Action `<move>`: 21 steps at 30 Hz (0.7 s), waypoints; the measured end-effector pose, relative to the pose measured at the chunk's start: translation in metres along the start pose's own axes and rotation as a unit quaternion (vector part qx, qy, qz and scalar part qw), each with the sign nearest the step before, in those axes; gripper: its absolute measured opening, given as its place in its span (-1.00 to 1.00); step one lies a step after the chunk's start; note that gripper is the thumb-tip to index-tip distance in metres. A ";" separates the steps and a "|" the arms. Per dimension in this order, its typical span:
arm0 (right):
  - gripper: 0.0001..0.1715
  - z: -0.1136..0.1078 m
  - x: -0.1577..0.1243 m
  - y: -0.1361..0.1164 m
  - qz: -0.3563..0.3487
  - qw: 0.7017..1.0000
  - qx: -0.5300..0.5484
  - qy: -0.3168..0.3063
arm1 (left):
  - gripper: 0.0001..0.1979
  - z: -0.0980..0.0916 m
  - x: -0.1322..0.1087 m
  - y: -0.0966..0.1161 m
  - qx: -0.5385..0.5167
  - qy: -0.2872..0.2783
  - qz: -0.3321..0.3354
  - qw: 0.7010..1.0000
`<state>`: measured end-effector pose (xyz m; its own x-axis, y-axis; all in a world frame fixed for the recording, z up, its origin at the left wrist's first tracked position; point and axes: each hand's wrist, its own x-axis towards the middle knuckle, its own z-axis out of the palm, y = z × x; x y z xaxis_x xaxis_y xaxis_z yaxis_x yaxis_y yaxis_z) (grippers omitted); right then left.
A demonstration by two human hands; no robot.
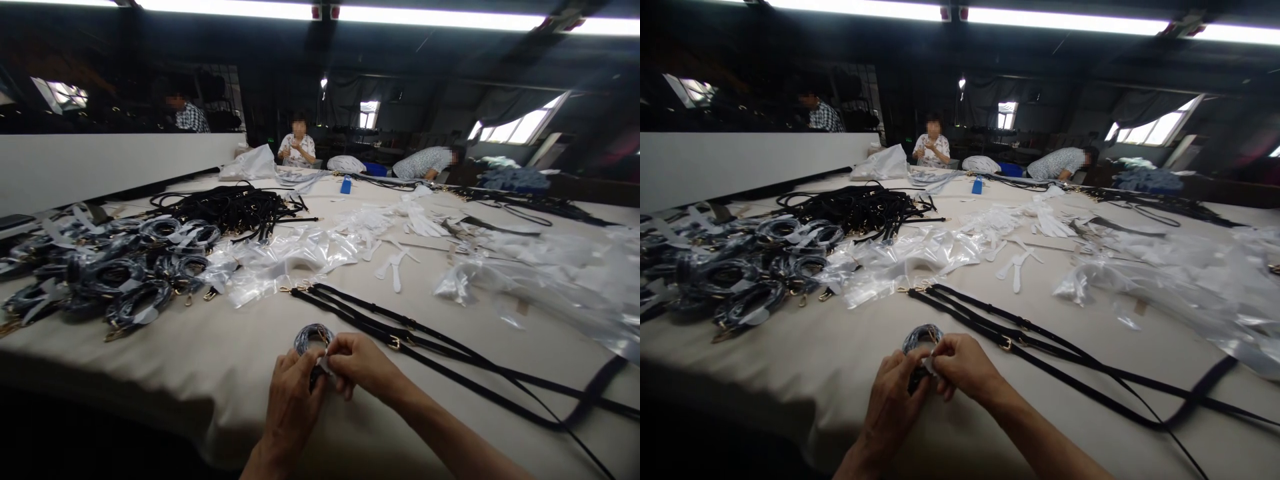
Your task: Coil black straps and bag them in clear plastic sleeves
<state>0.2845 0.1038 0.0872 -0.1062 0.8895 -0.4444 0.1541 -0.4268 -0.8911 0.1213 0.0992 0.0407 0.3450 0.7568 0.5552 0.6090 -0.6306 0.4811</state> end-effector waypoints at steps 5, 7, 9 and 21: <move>-0.75 0.012 0.001 0.012 -0.071 0.995 0.048 0.054 | -0.66 -0.001 0.002 0.001 -0.004 0.004 0.007 1.000; -0.73 0.017 0.003 0.014 -0.095 0.990 0.071 0.076 | -0.67 0.000 0.001 0.000 -0.003 0.008 0.011 1.000; -0.74 0.016 0.005 0.013 -0.098 0.990 0.078 0.069 | -0.68 0.001 0.000 -0.001 -0.001 0.011 0.011 1.000; -0.87 -0.020 0.018 -0.028 -0.139 0.956 -0.226 -0.125 | -0.79 0.009 -0.009 -0.017 -0.015 0.010 0.033 0.999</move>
<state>0.2982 0.1348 0.1061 -0.4280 0.8674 -0.2539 0.4880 -0.0147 -0.8727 0.1148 0.1044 0.0213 0.3687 0.7100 0.6000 0.5644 -0.6839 0.4624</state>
